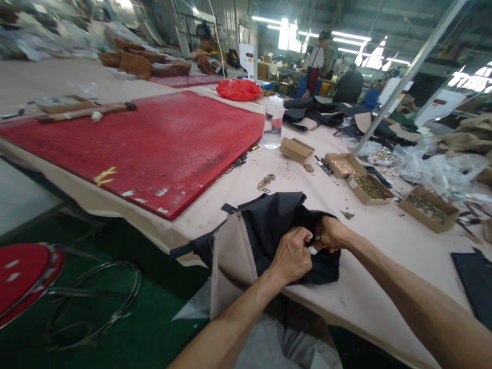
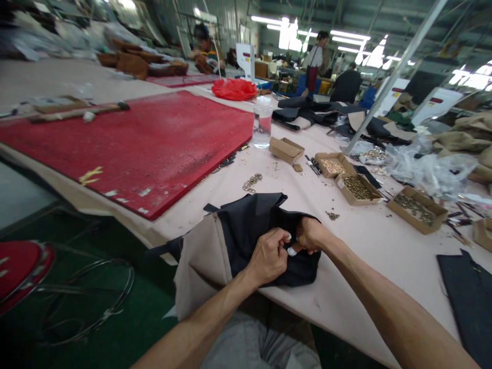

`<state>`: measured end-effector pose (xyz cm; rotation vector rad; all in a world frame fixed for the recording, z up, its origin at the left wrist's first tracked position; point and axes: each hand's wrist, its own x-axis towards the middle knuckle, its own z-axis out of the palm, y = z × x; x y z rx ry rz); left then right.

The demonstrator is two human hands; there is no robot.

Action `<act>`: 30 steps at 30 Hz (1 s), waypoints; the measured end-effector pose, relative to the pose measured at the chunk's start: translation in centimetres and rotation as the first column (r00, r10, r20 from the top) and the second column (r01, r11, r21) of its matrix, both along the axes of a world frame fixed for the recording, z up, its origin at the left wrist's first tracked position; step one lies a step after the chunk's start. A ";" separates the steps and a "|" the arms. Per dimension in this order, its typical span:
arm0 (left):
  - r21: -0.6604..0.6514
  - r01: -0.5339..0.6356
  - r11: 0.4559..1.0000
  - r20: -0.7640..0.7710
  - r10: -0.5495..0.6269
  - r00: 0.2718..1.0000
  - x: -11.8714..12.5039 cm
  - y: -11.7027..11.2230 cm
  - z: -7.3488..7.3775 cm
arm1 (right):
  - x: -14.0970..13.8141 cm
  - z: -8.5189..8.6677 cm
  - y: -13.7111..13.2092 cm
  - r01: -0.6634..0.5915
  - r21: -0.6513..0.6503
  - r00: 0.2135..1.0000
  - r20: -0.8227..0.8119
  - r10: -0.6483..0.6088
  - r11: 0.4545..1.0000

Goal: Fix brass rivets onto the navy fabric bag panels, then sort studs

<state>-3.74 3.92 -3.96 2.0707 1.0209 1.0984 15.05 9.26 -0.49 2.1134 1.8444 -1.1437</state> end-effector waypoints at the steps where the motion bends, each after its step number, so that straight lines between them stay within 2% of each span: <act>1: 0.003 -0.001 1.000 -0.001 0.001 1.000 0.0 -0.1 0.0 | 0.1 0.1 -0.4 0.009 0.026 1.000 -0.027 -0.008 1.000; 4: 0.002 -0.008 1.000 -0.002 0.008 1.000 0.0 -0.4 0.0 | 0.6 -0.2 -2.2 -0.011 0.152 0.985 -0.168 0.037 0.988; 6: 0.004 -0.010 1.000 0.000 0.010 1.000 -0.1 -0.5 -0.1 | 0.9 -0.7 -4.1 -0.015 0.294 0.963 -0.254 0.093 0.956; 8: 0.011 -0.016 1.000 0.011 0.016 1.000 -0.1 -0.6 -0.1 | 1.1 -1.2 -6.3 -0.019 0.463 0.940 -0.292 0.173 0.886; 11: 0.019 -0.019 1.000 0.029 0.019 0.999 -0.1 -0.7 -0.2 | 1.2 -1.7 -9.4 -0.097 0.659 0.922 -0.222 0.317 0.746; 14: 0.019 -0.014 1.000 0.038 0.013 0.999 -0.1 -0.7 -0.3 | 1.1 -2.0 -11.0 -0.190 0.742 0.905 -0.122 0.408 0.643; 18: 0.029 -0.025 0.999 0.043 0.024 0.999 0.0 -0.7 -0.3 | 1.1 -2.4 -11.2 -0.167 0.810 0.881 -0.133 0.453 0.562; 21: 0.031 -0.023 0.999 0.046 0.022 0.999 0.0 -0.6 -0.3 | 1.0 -2.5 -11.1 -0.126 0.829 0.872 -0.170 0.459 0.546; 30: 0.014 -0.001 1.000 0.060 0.000 0.998 -0.1 -0.4 -0.4 | 0.8 -2.4 -10.6 -0.105 0.825 0.864 -0.200 0.462 0.555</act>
